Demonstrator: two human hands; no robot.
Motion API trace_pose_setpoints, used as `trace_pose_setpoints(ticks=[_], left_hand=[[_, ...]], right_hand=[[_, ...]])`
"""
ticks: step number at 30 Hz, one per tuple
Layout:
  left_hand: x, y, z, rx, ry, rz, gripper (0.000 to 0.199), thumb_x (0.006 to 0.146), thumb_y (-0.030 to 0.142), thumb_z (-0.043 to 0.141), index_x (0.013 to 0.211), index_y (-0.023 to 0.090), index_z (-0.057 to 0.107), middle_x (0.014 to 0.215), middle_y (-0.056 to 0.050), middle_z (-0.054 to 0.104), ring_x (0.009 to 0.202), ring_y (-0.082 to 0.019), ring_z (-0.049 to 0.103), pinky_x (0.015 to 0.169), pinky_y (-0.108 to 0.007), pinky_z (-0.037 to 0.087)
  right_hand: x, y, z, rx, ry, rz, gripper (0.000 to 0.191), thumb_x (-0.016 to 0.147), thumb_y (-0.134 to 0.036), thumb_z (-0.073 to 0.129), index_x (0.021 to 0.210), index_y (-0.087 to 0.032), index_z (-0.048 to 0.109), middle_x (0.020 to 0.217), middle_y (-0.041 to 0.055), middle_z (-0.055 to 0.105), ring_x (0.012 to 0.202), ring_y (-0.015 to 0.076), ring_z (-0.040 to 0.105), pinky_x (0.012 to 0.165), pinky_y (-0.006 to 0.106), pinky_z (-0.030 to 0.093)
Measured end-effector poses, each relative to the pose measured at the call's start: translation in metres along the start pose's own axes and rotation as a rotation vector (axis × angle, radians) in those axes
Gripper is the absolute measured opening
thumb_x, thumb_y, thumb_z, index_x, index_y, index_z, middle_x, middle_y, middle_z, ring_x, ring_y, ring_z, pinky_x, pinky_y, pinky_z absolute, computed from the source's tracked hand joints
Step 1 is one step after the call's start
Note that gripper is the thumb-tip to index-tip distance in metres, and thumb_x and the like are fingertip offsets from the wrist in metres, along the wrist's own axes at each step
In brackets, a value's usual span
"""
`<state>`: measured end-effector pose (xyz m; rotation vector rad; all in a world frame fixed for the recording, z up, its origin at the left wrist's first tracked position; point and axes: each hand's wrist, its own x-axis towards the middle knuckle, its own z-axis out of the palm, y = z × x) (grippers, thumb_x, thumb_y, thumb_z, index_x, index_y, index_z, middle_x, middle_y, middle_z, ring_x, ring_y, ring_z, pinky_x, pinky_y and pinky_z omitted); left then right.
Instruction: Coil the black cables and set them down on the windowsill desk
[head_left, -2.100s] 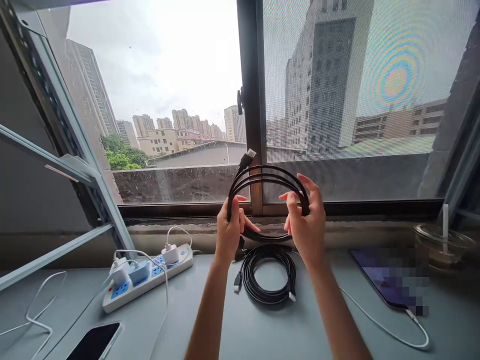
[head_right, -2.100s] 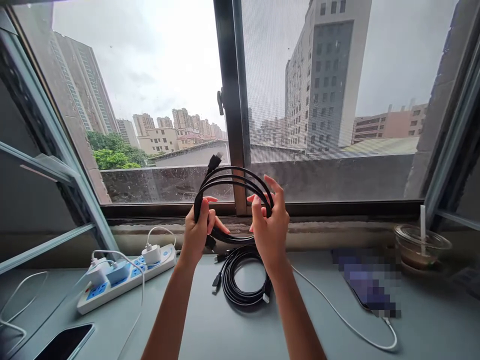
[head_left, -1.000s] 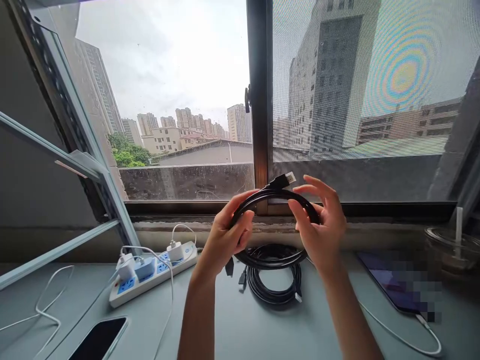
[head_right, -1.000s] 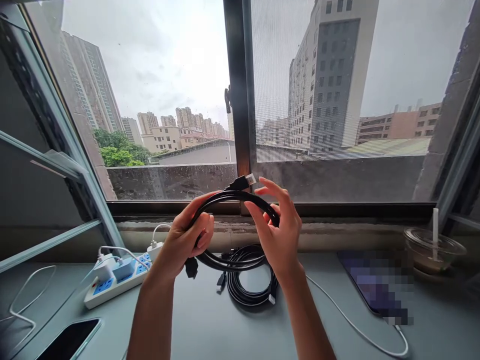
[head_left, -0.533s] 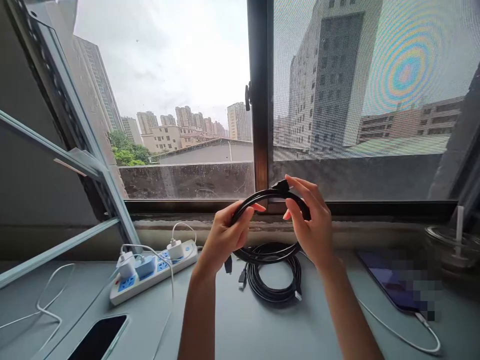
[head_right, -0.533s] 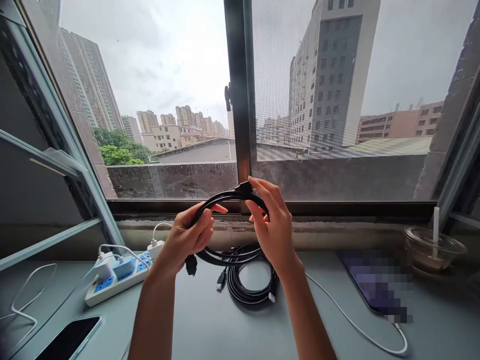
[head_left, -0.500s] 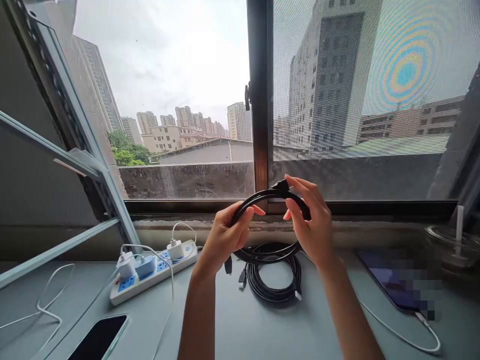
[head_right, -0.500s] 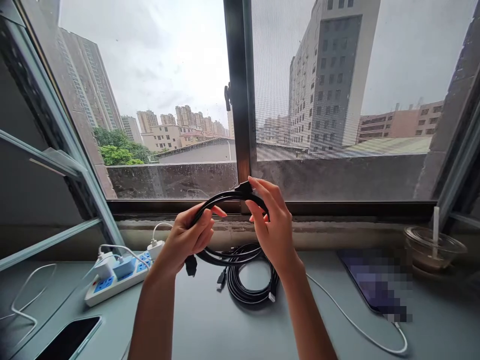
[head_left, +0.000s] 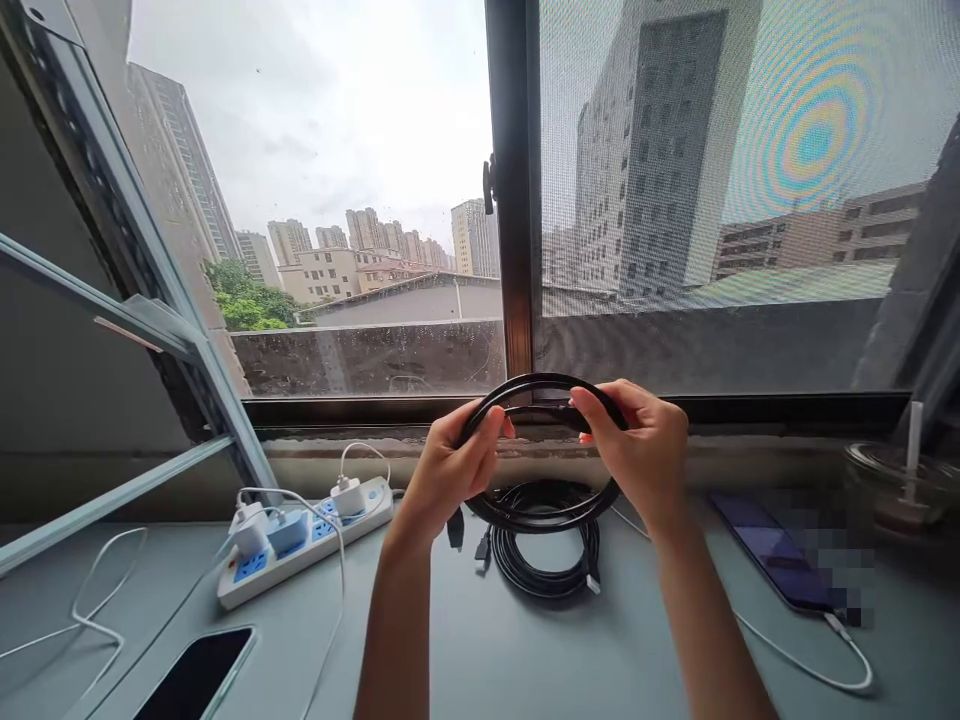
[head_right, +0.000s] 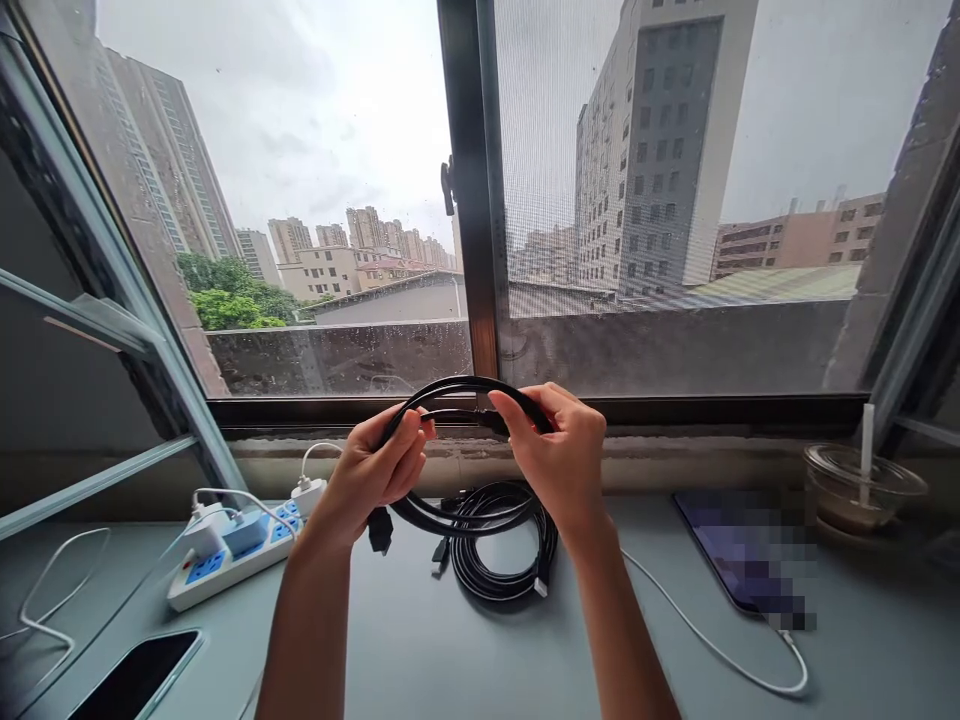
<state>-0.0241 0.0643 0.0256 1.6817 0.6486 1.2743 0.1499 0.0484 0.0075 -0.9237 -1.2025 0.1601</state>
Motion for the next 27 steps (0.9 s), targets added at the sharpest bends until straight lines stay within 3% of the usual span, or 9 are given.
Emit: trace_pose_setpoints(ticks=[4, 8, 10, 13, 16, 18, 21, 24, 27], left_hand=[[0.001, -0.002, -0.004, -0.04, -0.047, 0.002, 0.039, 0.08, 0.051, 0.063, 0.069, 0.015, 0.054, 0.041, 0.01, 0.03, 0.034, 0.0, 0.018, 0.032, -0.011, 0.016], [0.001, 0.0, -0.004, -0.13, -0.139, -0.008, 0.041, 0.081, 0.048, 0.064, 0.062, 0.016, 0.046, 0.04, 0.011, 0.027, 0.032, 0.001, 0.017, 0.031, -0.01, 0.014], [0.002, 0.0, -0.002, -0.157, -0.151, -0.018, 0.043, 0.083, 0.047, 0.062, 0.061, 0.017, 0.041, 0.04, 0.011, 0.027, 0.032, 0.001, 0.016, 0.03, -0.01, 0.014], [0.006, -0.002, 0.0, -0.135, -0.12, -0.055, 0.039, 0.083, 0.045, 0.063, 0.068, 0.019, 0.039, 0.041, 0.013, 0.029, 0.031, 0.0, 0.016, 0.03, -0.008, 0.015], [0.01, -0.007, 0.001, -0.076, -0.103, -0.132, 0.037, 0.083, 0.048, 0.061, 0.073, 0.02, 0.039, 0.041, 0.013, 0.032, 0.03, 0.0, 0.018, 0.029, -0.008, 0.014], [0.012, -0.013, 0.002, -0.037, -0.142, -0.213, 0.038, 0.084, 0.053, 0.057, 0.077, 0.02, 0.039, 0.041, 0.012, 0.036, 0.027, -0.002, 0.026, 0.027, -0.01, 0.016], [0.016, -0.026, 0.002, 0.05, -0.251, -0.362, 0.042, 0.086, 0.062, 0.045, 0.083, 0.02, 0.042, 0.04, 0.009, 0.045, 0.031, -0.011, 0.051, 0.03, -0.014, 0.03], [0.02, -0.045, -0.002, 0.193, -0.269, -0.465, 0.043, 0.086, 0.06, 0.045, 0.096, 0.018, 0.043, 0.043, 0.005, 0.054, 0.043, -0.018, 0.062, 0.039, -0.019, 0.041], [0.026, -0.068, -0.01, 0.362, -0.314, -0.554, 0.044, 0.086, 0.049, 0.053, 0.114, 0.018, 0.039, 0.046, 0.005, 0.059, 0.041, -0.017, 0.06, 0.039, -0.02, 0.039]], right_hand=[[0.001, -0.006, -0.012, 0.324, -0.307, 0.278, 0.04, 0.075, -0.053, 0.067, 0.063, -0.015, 0.065, 0.043, -0.0035, 0.05, 0.037, 0.0085, 0.051, 0.037, 0.018, 0.036], [0.002, -0.007, -0.023, 0.569, -0.635, 0.343, 0.042, 0.076, -0.052, 0.066, 0.057, -0.014, 0.062, 0.043, -0.0016, 0.054, 0.032, 0.0068, 0.048, 0.034, 0.017, 0.036], [0.002, -0.007, -0.023, 0.541, -0.584, 0.328, 0.044, 0.079, -0.054, 0.061, 0.064, -0.014, 0.066, 0.047, -0.0005, 0.057, 0.032, 0.0068, 0.049, 0.034, 0.018, 0.038], [0.002, -0.007, -0.02, 0.43, -0.367, 0.272, 0.054, 0.086, -0.062, 0.043, 0.099, -0.017, 0.069, 0.072, 0.0033, 0.067, 0.038, 0.0069, 0.055, 0.035, 0.018, 0.043], [0.004, -0.002, -0.016, 0.371, -0.418, 0.157, 0.056, 0.084, -0.063, 0.048, 0.126, -0.027, 0.055, 0.105, 0.0046, 0.066, 0.05, 0.0073, 0.061, 0.036, 0.017, 0.045], [0.005, 0.004, -0.015, 0.258, -0.477, 0.124, 0.052, 0.077, -0.055, 0.063, 0.12, -0.026, 0.058, 0.085, 0.0006, 0.066, 0.046, 0.0066, 0.056, 0.033, 0.015, 0.042], [0.007, 0.017, -0.013, 0.088, -0.417, 0.151, 0.037, 0.073, -0.046, 0.072, 0.099, -0.02, 0.065, 0.054, -0.0068, 0.051, 0.035, 0.0038, 0.045, 0.03, 0.013, 0.032], [0.007, 0.039, -0.012, -0.012, -0.432, 0.232, 0.034, 0.075, -0.047, 0.069, 0.094, -0.019, 0.065, 0.061, -0.0052, 0.053, 0.036, 0.0035, 0.046, 0.028, 0.013, 0.029], [0.003, 0.07, -0.013, -0.065, -0.64, 0.412, 0.031, 0.075, -0.041, 0.068, 0.097, -0.02, 0.06, 0.078, -0.0011, 0.059, 0.046, 0.0078, 0.057, 0.028, 0.014, 0.035]])
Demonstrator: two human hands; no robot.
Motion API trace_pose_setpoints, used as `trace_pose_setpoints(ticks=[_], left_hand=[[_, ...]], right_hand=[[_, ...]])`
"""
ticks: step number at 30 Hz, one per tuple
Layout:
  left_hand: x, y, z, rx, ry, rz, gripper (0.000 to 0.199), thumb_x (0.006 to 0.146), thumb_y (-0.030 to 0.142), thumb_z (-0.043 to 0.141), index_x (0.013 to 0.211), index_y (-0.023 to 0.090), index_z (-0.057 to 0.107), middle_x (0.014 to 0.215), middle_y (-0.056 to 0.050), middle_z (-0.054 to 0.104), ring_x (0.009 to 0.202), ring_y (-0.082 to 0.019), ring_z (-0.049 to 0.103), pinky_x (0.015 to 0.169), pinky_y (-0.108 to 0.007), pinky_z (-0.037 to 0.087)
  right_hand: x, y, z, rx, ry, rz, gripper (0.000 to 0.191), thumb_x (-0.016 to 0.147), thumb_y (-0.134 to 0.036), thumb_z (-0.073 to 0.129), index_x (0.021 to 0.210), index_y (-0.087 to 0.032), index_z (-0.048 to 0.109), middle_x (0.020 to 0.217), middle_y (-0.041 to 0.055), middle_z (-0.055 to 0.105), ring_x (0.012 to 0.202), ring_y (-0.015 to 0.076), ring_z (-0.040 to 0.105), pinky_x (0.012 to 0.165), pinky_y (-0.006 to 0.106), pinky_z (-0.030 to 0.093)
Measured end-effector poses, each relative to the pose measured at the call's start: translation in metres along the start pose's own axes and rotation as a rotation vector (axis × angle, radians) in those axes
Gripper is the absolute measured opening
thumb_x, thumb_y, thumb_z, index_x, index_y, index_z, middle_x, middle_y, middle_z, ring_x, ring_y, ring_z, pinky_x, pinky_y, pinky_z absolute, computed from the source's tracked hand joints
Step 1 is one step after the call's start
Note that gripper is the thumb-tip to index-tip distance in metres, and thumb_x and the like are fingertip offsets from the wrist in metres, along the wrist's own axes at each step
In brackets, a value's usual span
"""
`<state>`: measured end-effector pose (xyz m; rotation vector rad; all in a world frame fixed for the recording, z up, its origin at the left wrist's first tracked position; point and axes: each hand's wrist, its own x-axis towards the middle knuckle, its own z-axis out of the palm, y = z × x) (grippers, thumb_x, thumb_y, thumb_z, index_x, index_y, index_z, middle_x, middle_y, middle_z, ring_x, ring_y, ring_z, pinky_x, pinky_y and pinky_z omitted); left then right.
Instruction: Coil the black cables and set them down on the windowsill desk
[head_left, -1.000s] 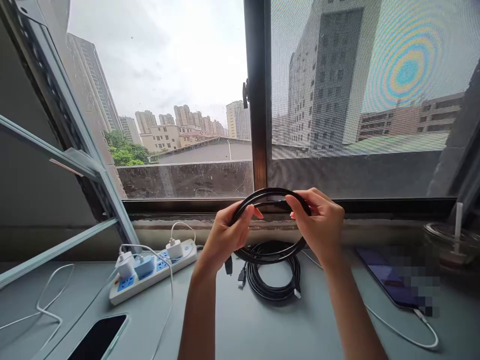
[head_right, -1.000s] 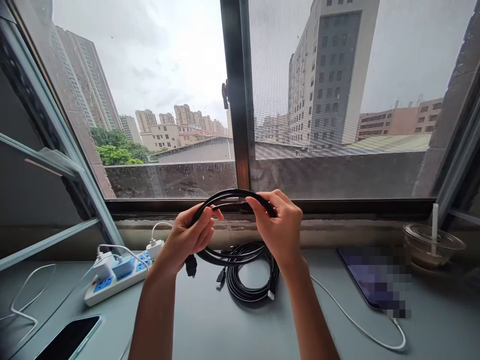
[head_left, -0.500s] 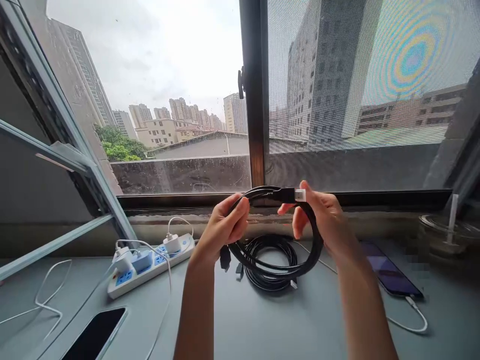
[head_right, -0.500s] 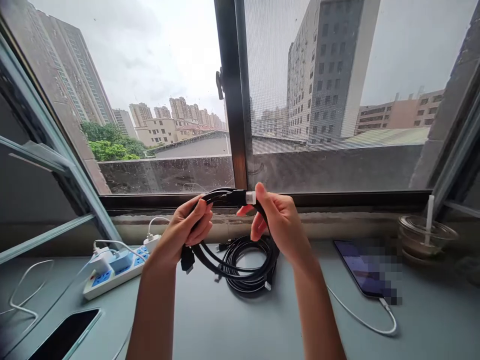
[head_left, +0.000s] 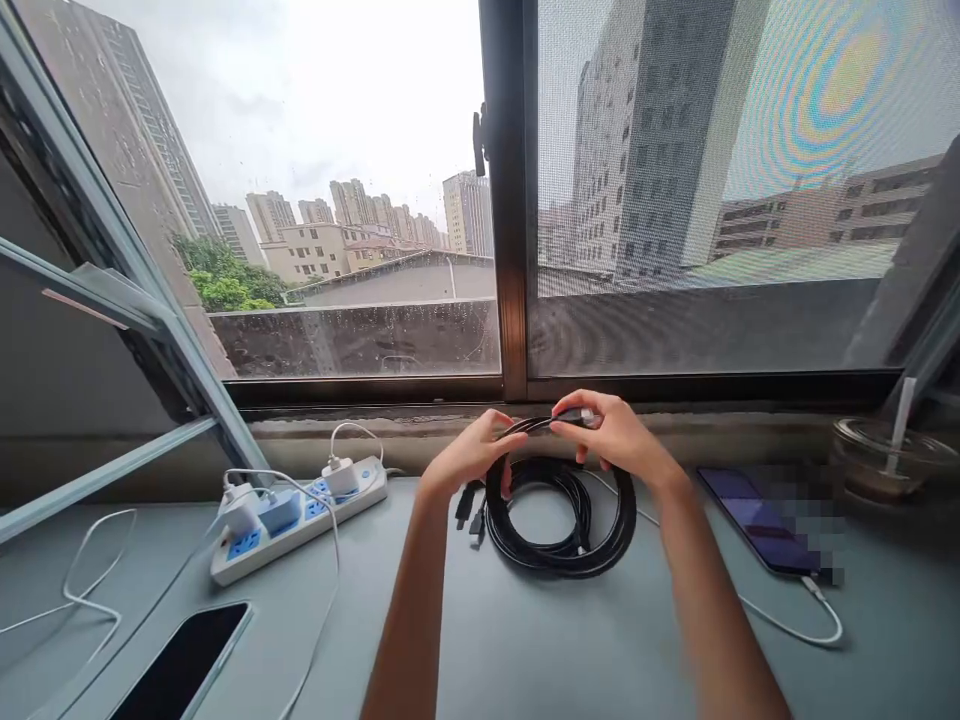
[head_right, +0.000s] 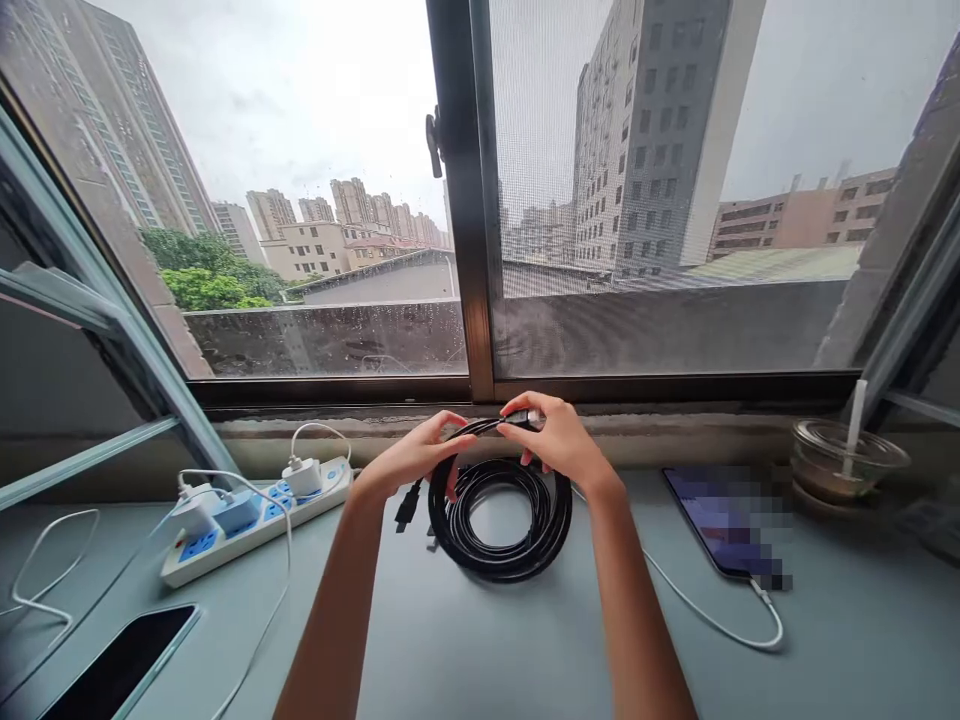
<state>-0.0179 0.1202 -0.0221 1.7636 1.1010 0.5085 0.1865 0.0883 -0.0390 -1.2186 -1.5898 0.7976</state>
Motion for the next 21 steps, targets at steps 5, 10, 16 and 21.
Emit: trace_pose_setpoints(ticks=[5, 10, 16, 21], left_hand=[[0.028, -0.031, 0.0, 0.278, -0.126, -0.201, 0.047, 0.086, 0.03, 0.055, 0.128, 0.017, 0.038, 0.049, 0.007, 0.059, 0.039, -0.013, 0.056, 0.037, -0.018, 0.033], [0.045, -0.051, 0.01, 0.389, -0.174, -0.358, 0.051, 0.078, 0.014, 0.058, 0.126, 0.012, 0.042, 0.048, 0.005, 0.059, 0.037, -0.013, 0.051, 0.04, -0.021, 0.041], [0.052, -0.063, 0.008, 0.466, -0.095, -0.364, 0.049, 0.076, 0.014, 0.056, 0.124, 0.014, 0.044, 0.051, 0.005, 0.06, 0.038, -0.013, 0.052, 0.041, -0.02, 0.04], [0.056, -0.065, 0.002, 0.53, -0.021, -0.298, 0.045, 0.077, 0.014, 0.05, 0.121, 0.014, 0.044, 0.06, 0.003, 0.062, 0.05, -0.014, 0.058, 0.042, -0.02, 0.04]], right_hand=[[0.007, 0.057, 0.003, 0.094, -0.374, 0.243, 0.037, 0.064, -0.025, 0.072, 0.092, -0.021, 0.047, 0.088, 0.0003, 0.062, 0.054, 0.011, 0.061, 0.038, 0.02, 0.047], [0.01, 0.092, 0.009, 0.063, -0.409, 0.284, 0.035, 0.061, -0.025, 0.073, 0.09, -0.02, 0.053, 0.083, -0.0001, 0.061, 0.058, 0.0113, 0.061, 0.041, 0.017, 0.04], [0.018, 0.114, 0.019, 0.039, -0.343, 0.224, 0.04, 0.065, -0.036, 0.071, 0.098, -0.018, 0.06, 0.071, -0.0013, 0.058, 0.057, 0.0118, 0.057, 0.041, 0.019, 0.035], [0.028, 0.119, 0.032, -0.005, -0.2, 0.128, 0.042, 0.066, -0.043, 0.072, 0.098, -0.018, 0.062, 0.066, -0.0018, 0.06, 0.056, 0.012, 0.055, 0.048, 0.022, 0.039]])
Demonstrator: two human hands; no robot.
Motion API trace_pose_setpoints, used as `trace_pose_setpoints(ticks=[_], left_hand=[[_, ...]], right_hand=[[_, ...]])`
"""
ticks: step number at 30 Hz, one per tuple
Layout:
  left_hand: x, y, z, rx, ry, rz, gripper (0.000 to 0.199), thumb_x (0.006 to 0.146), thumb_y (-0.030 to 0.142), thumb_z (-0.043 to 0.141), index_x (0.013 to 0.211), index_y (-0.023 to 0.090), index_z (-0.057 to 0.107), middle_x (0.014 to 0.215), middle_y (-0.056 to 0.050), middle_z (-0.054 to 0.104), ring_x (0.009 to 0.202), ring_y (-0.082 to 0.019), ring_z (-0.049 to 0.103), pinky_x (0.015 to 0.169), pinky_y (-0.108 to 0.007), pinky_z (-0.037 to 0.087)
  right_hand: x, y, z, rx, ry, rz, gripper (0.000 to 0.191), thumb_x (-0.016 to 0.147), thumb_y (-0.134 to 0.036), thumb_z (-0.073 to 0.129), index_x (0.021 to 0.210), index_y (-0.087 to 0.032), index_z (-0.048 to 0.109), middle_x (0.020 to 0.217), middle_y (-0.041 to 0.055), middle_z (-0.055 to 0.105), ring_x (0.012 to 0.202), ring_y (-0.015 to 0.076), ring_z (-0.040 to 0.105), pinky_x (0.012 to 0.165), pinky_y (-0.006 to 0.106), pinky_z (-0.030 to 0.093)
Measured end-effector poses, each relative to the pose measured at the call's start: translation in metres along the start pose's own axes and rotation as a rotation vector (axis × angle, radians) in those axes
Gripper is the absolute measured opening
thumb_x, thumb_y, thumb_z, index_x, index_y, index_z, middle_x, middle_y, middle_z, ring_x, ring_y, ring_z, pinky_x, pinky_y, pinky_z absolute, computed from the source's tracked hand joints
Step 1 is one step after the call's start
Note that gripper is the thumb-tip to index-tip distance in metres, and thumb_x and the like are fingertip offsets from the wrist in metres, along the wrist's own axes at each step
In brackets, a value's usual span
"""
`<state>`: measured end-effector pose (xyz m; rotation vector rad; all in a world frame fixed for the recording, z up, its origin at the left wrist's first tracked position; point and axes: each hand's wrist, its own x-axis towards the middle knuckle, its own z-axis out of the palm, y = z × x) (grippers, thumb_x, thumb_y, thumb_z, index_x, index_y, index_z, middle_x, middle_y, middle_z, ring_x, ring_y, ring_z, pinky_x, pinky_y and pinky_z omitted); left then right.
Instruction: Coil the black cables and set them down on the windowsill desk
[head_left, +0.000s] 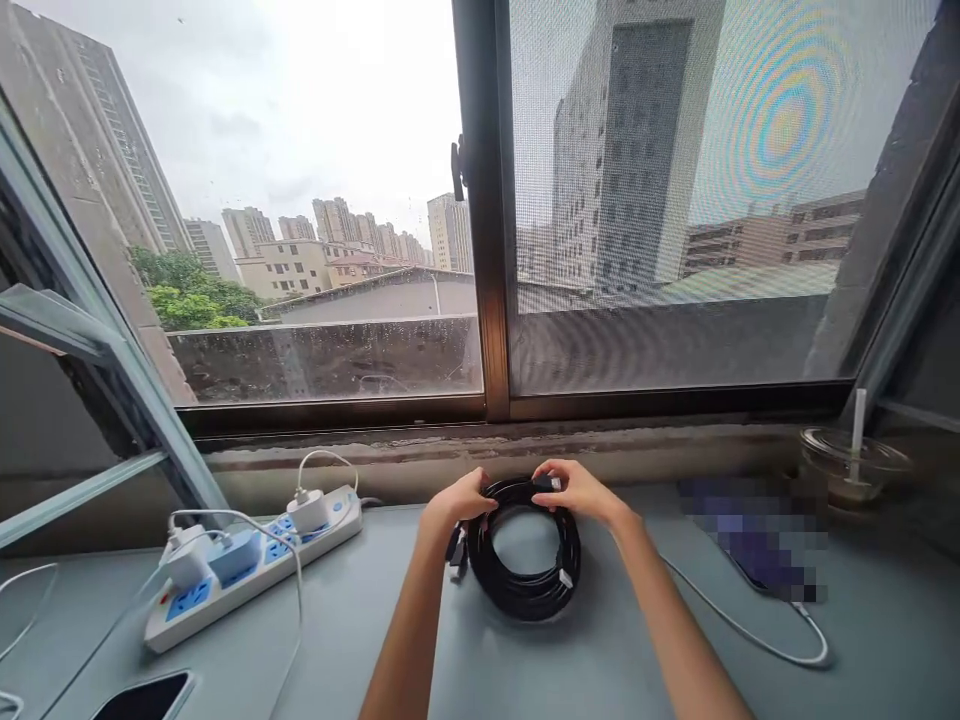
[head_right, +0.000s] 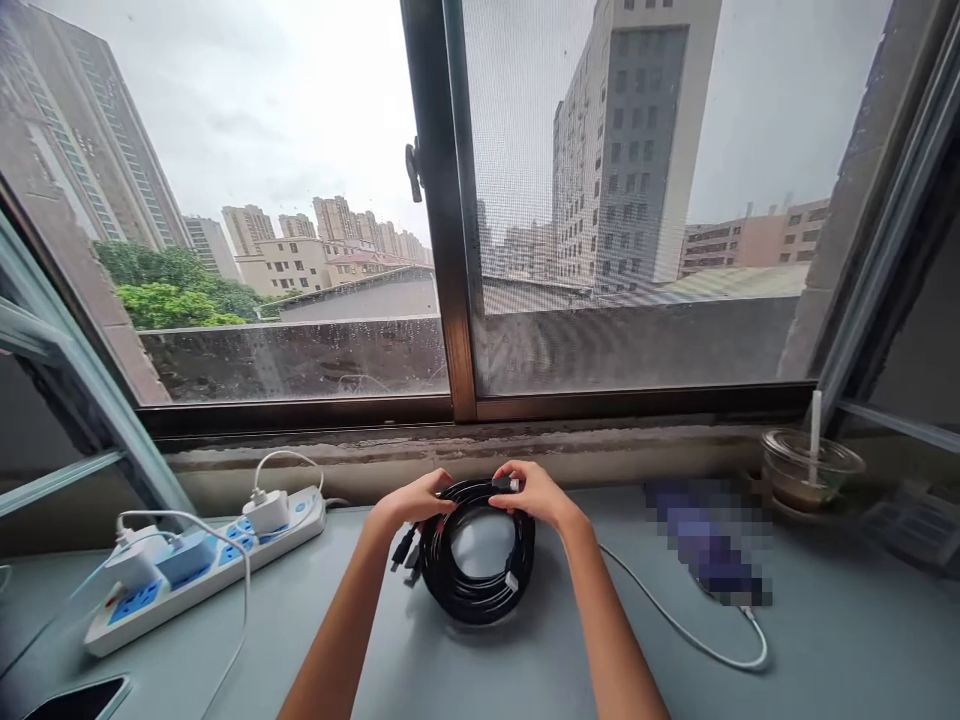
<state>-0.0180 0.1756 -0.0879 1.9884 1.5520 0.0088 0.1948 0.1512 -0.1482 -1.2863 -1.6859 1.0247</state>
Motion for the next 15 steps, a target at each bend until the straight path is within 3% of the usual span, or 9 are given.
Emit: trace_pose_setpoints(ticks=[4, 7, 12, 15], left_hand=[[0.007, -0.001, 0.005, 0.085, 0.096, 0.043, 0.041, 0.072, 0.008, 0.051, 0.112, 0.016, 0.052, 0.093, -0.007, 0.068, 0.086, -0.019, 0.065, 0.063, -0.022, 0.048], [0.013, 0.0, 0.013, 0.158, 0.205, 0.078, 0.044, 0.071, 0.006, 0.051, 0.114, 0.018, 0.054, 0.12, -0.01, 0.06, 0.113, -0.02, 0.055, 0.087, -0.025, 0.044], [0.021, -0.001, 0.027, 0.278, 0.332, 0.058, 0.04, 0.079, 0.02, 0.053, 0.119, 0.016, 0.056, 0.124, -0.016, 0.053, 0.12, -0.03, 0.045, 0.095, -0.039, 0.038], [0.028, -0.004, 0.035, 0.311, 0.37, 0.081, 0.032, 0.085, 0.034, 0.054, 0.111, 0.019, 0.062, 0.12, -0.014, 0.056, 0.119, -0.032, 0.044, 0.093, -0.04, 0.038]], right_hand=[[0.007, 0.001, 0.017, -0.082, 0.167, -0.051, 0.032, 0.075, -0.045, 0.062, 0.095, -0.02, 0.065, 0.087, 0.0037, 0.068, 0.075, 0.0179, 0.063, 0.068, 0.029, 0.046], [0.008, 0.002, 0.028, -0.147, 0.256, -0.055, 0.028, 0.079, -0.043, 0.058, 0.098, -0.024, 0.066, 0.099, 0.003, 0.069, 0.094, 0.0221, 0.062, 0.082, 0.033, 0.044], [0.006, 0.005, 0.033, -0.23, 0.3, -0.015, 0.025, 0.081, -0.042, 0.057, 0.099, -0.029, 0.067, 0.101, 0.0017, 0.07, 0.098, 0.0239, 0.062, 0.081, 0.034, 0.044], [0.007, 0.008, 0.032, -0.269, 0.315, 0.009, 0.025, 0.081, -0.042, 0.057, 0.099, -0.03, 0.067, 0.101, 0.0024, 0.069, 0.099, 0.0244, 0.062, 0.082, 0.034, 0.044]])
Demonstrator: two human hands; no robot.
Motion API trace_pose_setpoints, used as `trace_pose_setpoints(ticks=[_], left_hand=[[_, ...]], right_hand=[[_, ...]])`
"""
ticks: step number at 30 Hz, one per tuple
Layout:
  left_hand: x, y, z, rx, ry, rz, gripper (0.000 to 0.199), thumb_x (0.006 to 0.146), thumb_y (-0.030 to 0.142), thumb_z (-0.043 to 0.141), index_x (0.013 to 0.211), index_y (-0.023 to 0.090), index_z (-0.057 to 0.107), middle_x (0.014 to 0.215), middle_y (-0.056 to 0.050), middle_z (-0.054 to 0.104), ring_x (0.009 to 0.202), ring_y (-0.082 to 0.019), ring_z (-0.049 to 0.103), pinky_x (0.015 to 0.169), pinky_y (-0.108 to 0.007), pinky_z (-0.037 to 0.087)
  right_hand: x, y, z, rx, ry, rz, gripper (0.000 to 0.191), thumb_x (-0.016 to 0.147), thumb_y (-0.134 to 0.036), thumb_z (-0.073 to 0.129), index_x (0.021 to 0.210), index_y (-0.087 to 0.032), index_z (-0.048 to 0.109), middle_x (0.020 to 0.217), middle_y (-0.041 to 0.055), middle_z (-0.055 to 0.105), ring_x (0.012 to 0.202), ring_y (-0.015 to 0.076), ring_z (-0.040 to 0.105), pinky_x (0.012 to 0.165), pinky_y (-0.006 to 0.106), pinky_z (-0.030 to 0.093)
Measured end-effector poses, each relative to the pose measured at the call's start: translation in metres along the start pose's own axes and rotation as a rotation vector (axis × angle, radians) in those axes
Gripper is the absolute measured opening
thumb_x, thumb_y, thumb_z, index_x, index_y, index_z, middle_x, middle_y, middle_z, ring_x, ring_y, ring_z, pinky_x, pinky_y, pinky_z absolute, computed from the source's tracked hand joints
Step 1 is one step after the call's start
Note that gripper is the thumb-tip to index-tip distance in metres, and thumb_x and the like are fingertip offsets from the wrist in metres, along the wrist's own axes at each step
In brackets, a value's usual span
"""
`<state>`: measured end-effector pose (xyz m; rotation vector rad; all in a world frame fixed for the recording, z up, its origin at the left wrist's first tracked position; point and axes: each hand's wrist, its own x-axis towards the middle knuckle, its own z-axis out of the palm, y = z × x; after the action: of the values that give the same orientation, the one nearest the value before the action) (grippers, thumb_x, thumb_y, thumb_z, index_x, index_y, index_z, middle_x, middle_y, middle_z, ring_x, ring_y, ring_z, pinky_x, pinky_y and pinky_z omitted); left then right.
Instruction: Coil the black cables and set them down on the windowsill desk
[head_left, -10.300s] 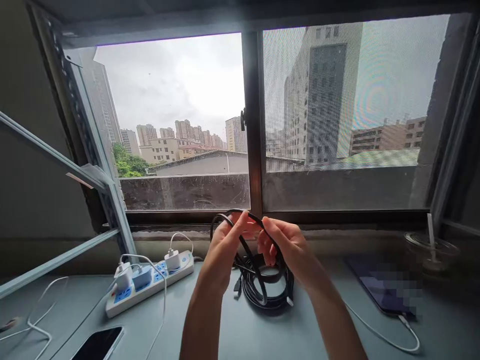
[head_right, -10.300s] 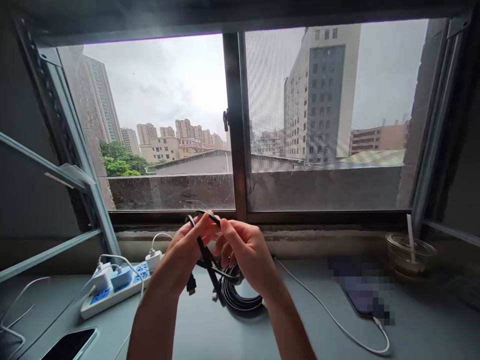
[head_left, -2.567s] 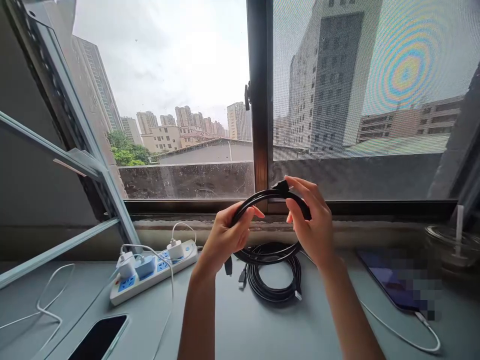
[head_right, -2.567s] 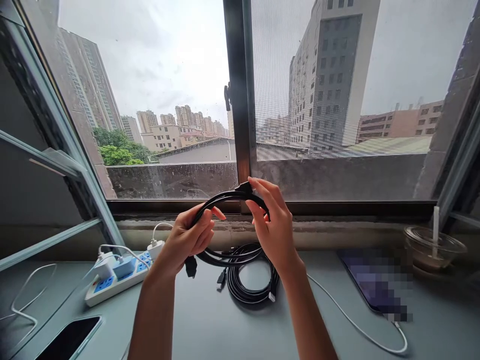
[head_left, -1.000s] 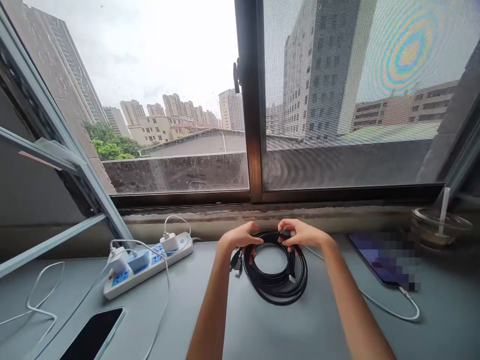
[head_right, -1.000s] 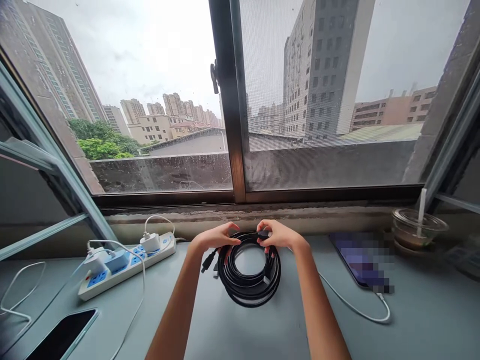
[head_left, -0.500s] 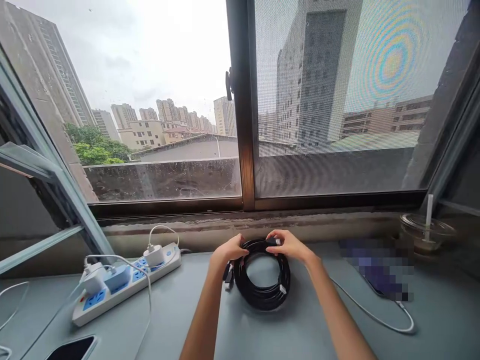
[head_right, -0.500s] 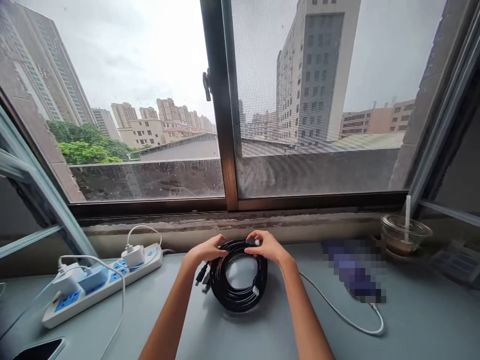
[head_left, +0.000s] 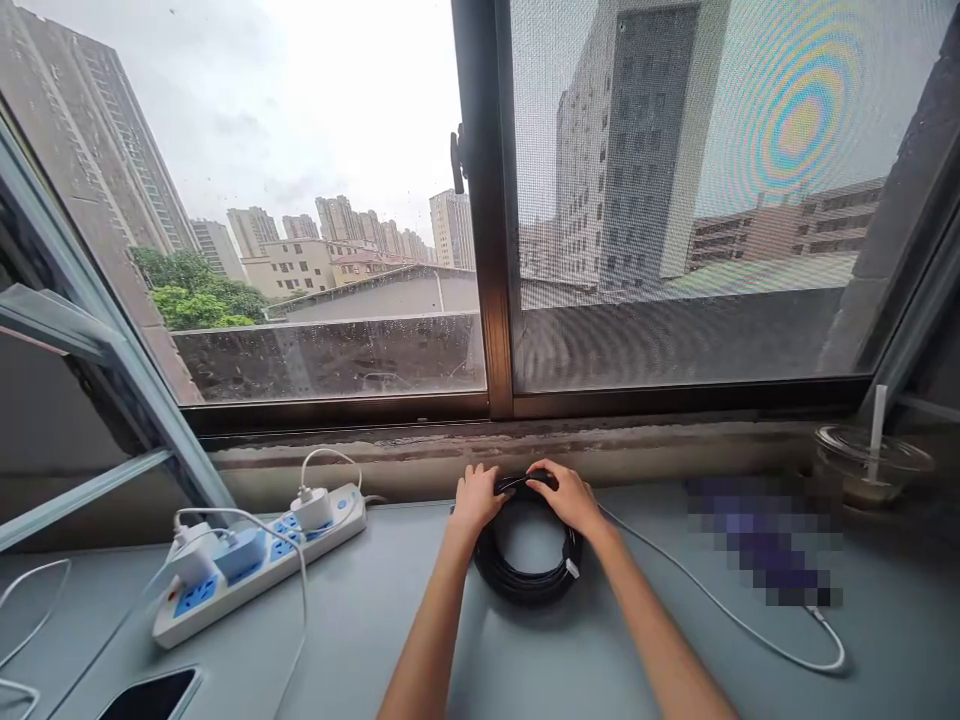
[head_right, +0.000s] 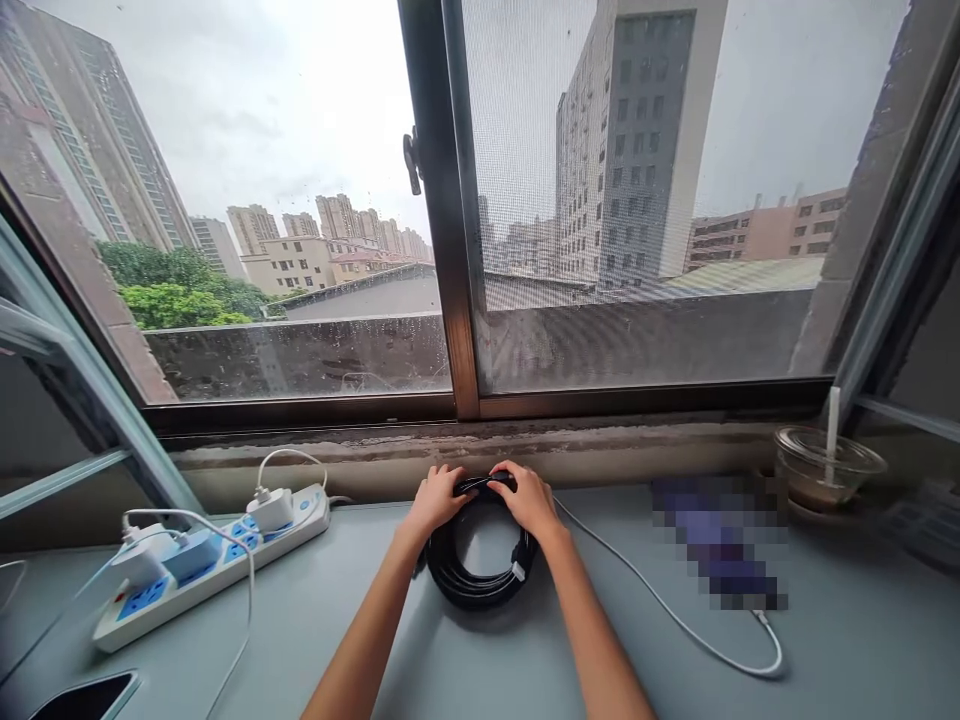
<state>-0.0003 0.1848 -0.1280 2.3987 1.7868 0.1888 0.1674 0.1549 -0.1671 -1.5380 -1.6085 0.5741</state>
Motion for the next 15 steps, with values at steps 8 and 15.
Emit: trace_pose_setpoints(ticks=[8, 15], left_hand=[[0.001, -0.008, 0.026, -0.041, 0.106, 0.005, 0.039, 0.087, 0.051, 0.05, 0.096, 0.017, 0.069, 0.106, -0.013, 0.065, 0.109, -0.03, 0.054, 0.089, -0.038, 0.04], [-0.002, -0.015, 0.031, -0.076, 0.151, 0.076, 0.037, 0.076, 0.047, 0.066, 0.098, 0.018, 0.069, 0.112, -0.009, 0.063, 0.11, -0.026, 0.055, 0.088, -0.033, 0.043]], right_hand=[[0.0, 0.006, 0.014, -0.014, 0.084, 0.003, 0.03, 0.08, -0.043, 0.057, 0.099, -0.025, 0.069, 0.095, 0.008, 0.069, 0.096, 0.0276, 0.064, 0.081, 0.038, 0.047], [0.0, 0.012, 0.021, 0.095, 0.223, -0.017, 0.034, 0.075, -0.047, 0.06, 0.097, -0.023, 0.07, 0.091, 0.0084, 0.072, 0.09, 0.0283, 0.067, 0.082, 0.041, 0.05]])
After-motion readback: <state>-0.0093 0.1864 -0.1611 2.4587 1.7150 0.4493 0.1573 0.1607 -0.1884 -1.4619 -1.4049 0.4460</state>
